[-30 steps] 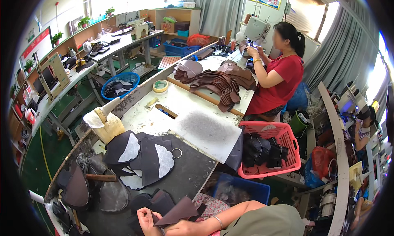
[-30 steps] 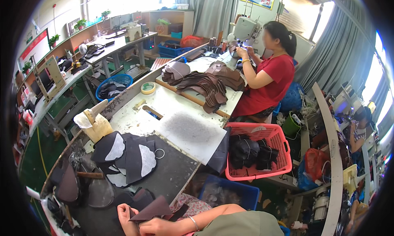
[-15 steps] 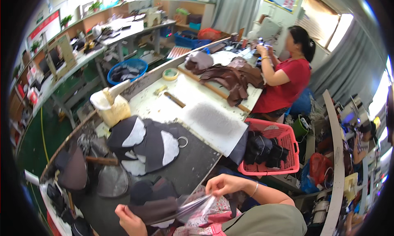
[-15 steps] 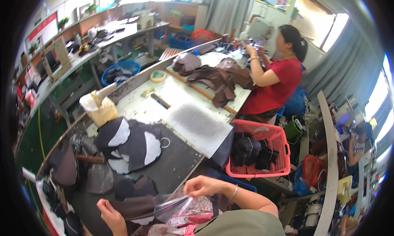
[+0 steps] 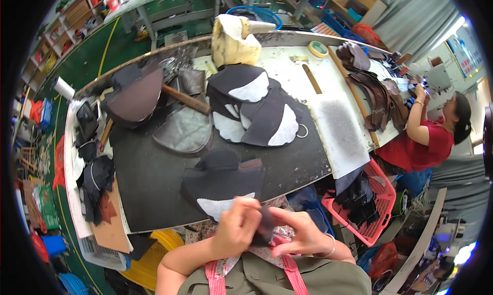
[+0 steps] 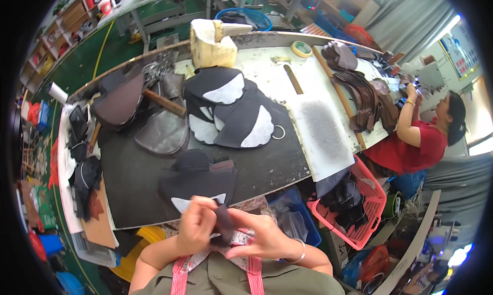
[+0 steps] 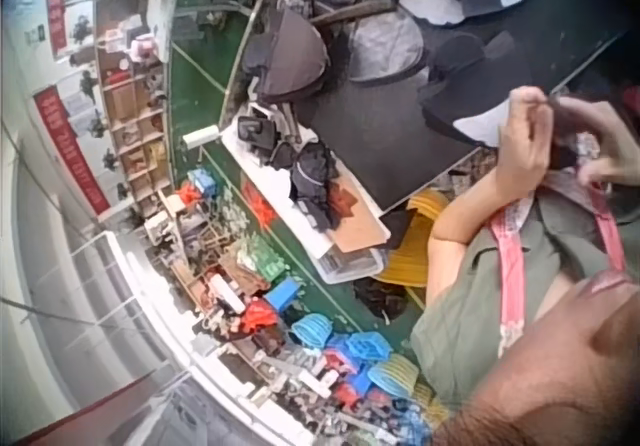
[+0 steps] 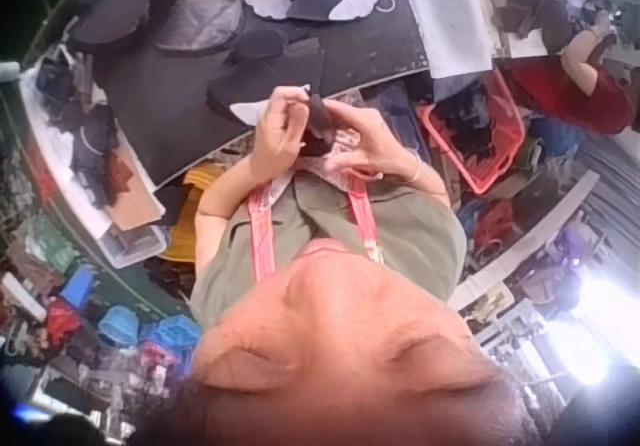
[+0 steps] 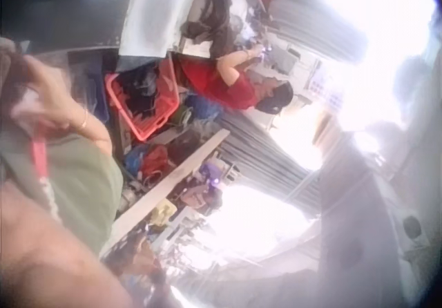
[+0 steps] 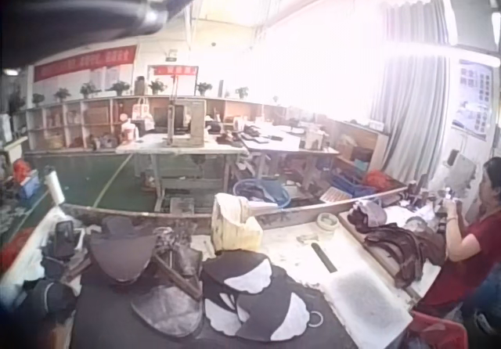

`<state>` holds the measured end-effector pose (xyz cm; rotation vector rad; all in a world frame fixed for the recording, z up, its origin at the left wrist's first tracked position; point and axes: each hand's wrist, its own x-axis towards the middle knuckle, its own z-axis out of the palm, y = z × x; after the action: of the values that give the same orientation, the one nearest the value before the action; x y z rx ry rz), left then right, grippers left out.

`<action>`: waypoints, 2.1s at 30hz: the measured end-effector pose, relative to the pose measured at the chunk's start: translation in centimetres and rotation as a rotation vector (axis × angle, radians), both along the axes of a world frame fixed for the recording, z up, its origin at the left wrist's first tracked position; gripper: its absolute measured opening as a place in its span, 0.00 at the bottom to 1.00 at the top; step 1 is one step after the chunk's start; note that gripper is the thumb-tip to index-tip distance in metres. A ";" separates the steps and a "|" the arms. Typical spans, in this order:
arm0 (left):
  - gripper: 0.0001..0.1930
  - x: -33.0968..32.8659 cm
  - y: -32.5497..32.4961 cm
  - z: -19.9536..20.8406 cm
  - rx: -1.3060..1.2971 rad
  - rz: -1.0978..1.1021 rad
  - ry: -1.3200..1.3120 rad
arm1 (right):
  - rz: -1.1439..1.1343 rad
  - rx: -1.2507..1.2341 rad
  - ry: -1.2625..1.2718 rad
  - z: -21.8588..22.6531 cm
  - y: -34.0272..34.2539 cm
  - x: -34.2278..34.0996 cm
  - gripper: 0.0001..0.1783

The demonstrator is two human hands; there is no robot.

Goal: The person aligns and attaches leather pieces onto padded shoe upper components by hand, smoothing and pressing the layers together on the workbench.

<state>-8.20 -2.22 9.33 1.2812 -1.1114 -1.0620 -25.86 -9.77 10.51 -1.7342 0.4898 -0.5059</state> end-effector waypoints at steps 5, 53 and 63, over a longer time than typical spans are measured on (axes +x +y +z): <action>0.20 2.6 -0.5 -0.4 -0.658 0.103 -0.259 | -0.025 -0.173 0.007 0.2 -0.7 3.6 0.18; 0.07 9.0 1.8 -7.7 0.275 0.514 -0.071 | -0.555 -0.229 0.209 -9.5 -2.3 5.9 0.08; 0.08 8.6 1.4 -7.9 0.281 0.515 -0.121 | -0.579 -0.369 0.229 -8.3 -2.5 6.0 0.08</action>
<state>0.37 -0.81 1.44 1.7568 -0.6706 -0.7712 -19.84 -12.30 2.17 -2.0073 1.1365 -0.8502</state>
